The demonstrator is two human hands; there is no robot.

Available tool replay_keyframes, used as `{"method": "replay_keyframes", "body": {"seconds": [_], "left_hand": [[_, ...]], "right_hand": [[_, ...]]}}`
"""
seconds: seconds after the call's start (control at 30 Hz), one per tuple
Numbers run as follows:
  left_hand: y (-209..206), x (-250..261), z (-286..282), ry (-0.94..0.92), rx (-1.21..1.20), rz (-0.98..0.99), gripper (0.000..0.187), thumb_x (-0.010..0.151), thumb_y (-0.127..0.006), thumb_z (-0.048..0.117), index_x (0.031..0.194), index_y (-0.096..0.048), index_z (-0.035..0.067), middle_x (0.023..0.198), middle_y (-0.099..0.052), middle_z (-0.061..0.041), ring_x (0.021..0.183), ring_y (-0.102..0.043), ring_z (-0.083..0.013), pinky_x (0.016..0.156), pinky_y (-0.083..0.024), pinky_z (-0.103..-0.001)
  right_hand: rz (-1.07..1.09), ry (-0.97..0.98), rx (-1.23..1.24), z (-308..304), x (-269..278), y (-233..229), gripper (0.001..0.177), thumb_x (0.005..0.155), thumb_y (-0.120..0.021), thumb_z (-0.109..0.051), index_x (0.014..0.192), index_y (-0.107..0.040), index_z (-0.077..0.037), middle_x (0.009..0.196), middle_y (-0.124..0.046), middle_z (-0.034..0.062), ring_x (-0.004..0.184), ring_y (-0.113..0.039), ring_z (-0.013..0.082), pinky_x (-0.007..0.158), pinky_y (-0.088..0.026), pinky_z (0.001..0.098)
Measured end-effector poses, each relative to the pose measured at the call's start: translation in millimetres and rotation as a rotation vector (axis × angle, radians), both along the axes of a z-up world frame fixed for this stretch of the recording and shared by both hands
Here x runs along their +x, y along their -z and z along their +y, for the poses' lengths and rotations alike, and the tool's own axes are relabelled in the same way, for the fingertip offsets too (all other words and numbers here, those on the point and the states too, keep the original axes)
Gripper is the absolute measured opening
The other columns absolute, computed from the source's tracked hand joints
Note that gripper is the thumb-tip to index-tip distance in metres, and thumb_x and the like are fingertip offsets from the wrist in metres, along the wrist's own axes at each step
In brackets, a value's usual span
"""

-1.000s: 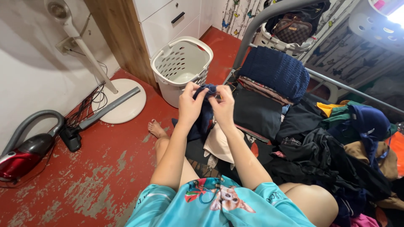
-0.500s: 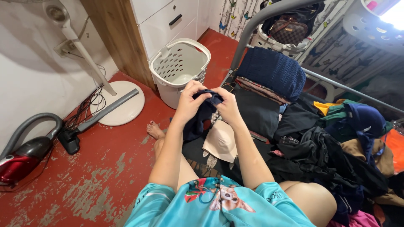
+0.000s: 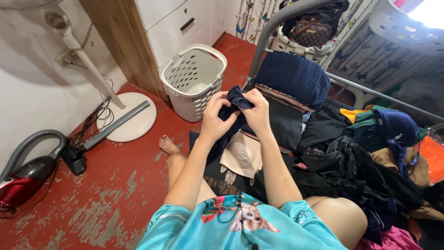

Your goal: The recorder is folding various items of clothing and placing them in a stack on a bed.

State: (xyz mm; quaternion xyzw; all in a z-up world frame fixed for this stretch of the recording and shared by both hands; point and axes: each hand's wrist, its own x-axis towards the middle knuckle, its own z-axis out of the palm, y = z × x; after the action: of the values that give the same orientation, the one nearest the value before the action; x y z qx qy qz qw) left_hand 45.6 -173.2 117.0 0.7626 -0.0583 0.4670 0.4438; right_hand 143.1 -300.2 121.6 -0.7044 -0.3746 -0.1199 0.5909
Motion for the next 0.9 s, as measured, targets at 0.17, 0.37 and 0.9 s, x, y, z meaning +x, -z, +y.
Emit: {"method": "replay_keyframes", "body": {"seconds": [0.17,0.37,0.9], "left_hand": [[3.5,5.6,-2.5,-0.003,-0.101,0.036,0.021,0.080,-0.075,0.003,0.098,-0.064,0.000,0.116,-0.067,-0.013,0.109,-0.067,-0.0299,0.096,-0.055,-0.039],[0.1,8.8,-7.8,-0.174,0.106,0.113,0.015,0.073,-0.074,0.008,0.085,-0.069,0.001,0.103,-0.069,-0.011,0.098,-0.065,-0.0320,0.091,-0.050,-0.044],[-21.3,-8.2,13.8,0.370,-0.018,0.145,0.015,0.069,-0.057,-0.004,0.082,-0.065,-0.004,0.097,-0.060,-0.014,0.090,-0.062,-0.0285,0.080,-0.050,-0.033]], "right_hand": [[-0.034,-0.014,-0.068,-5.6,-4.9,-8.9,0.020,0.082,-0.080,-0.003,0.102,-0.078,-0.003,0.084,-0.062,0.0041,0.079,-0.060,0.0146,0.073,-0.048,0.0283],[0.016,-0.082,-0.024,-8.8,-4.8,-4.4,0.021,0.086,-0.076,-0.001,0.107,-0.076,-0.002,0.089,-0.060,0.0035,0.082,-0.060,0.0139,0.075,-0.049,0.0267],[0.366,-0.305,0.314,-34.5,11.7,1.6,0.017,0.101,-0.069,-0.005,0.115,-0.073,0.003,0.106,-0.072,0.0005,0.097,-0.063,0.0080,0.091,-0.050,0.0239]]}}
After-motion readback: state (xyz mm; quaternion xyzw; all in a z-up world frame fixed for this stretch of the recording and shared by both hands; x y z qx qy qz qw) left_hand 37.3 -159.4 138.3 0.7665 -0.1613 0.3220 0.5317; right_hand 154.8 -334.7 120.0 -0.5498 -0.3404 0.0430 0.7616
